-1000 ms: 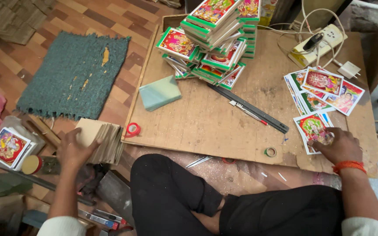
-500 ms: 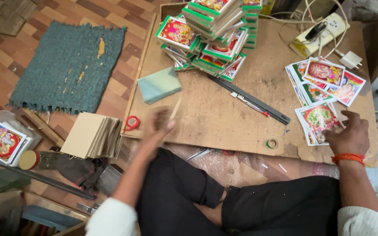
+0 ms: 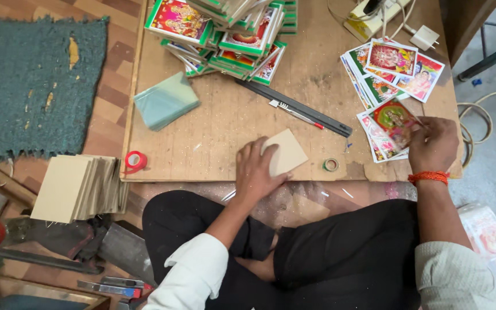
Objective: The person sits on the floor and repeatedly assembles small card packs by placing a printed card onto a cardboard backing, applying green tape to the edges, and stacking the finished packs. The person handles cards, cardboard backings, and tape, using both hands to align and secure the components.
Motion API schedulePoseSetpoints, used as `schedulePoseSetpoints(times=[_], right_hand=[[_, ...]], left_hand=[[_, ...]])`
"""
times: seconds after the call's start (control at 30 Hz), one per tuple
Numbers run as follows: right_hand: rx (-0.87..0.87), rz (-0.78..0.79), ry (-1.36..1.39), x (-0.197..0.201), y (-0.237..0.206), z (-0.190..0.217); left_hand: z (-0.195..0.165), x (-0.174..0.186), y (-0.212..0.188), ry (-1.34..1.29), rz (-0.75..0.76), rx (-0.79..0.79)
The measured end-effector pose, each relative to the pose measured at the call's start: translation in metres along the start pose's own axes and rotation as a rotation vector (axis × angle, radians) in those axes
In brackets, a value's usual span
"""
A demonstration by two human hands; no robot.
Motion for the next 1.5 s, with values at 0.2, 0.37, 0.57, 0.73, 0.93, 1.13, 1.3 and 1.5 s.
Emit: schedulePoseSetpoints(times=[0.2,0.37,0.57,0.73,0.93,1.13,1.3,1.5], right_hand=[[-0.260,0.112,0.735,-0.009,0.008,0.035],[-0.166,0.533,0.889,-0.059,0.006,0.134],[0.055,0.674,0.629,-0.103,0.010,0.212],[0.156,0.513,0.618,-0.095,0.009,0.211],[-0.069,0.707,0.688,-0.105,-0.010,0.165],[-0.130,0.670,0.624,-0.110,-0.016,0.158],[-0.169,0.673,0.645,-0.112,-0.017,0.156],[-0.141,0.659,0.661,-0.112,-0.016,0.156]], left_hand=[[0.000,0.004,-0.009,-0.105,-0.164,-0.089],[0.053,0.032,-0.020,-0.126,-0.218,0.140],[0.053,0.034,-0.027,-0.093,-0.260,0.143],[0.050,0.023,-0.027,-0.051,-0.217,0.185],[0.053,0.020,-0.029,-0.071,-0.250,0.223],[0.054,0.016,-0.031,-0.078,-0.249,0.235],[0.056,0.015,-0.030,-0.079,-0.221,0.256],[0.054,0.016,-0.031,-0.110,-0.231,0.255]])
Point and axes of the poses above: each hand's wrist, its own y-axis towards the middle knuckle, its own x-axis out of the back of the hand, z = x × y, the point moved 8 cm from there along y, towards the middle knuckle, and after that the axes turned 9 degrees about x, right-handed, at the moved point
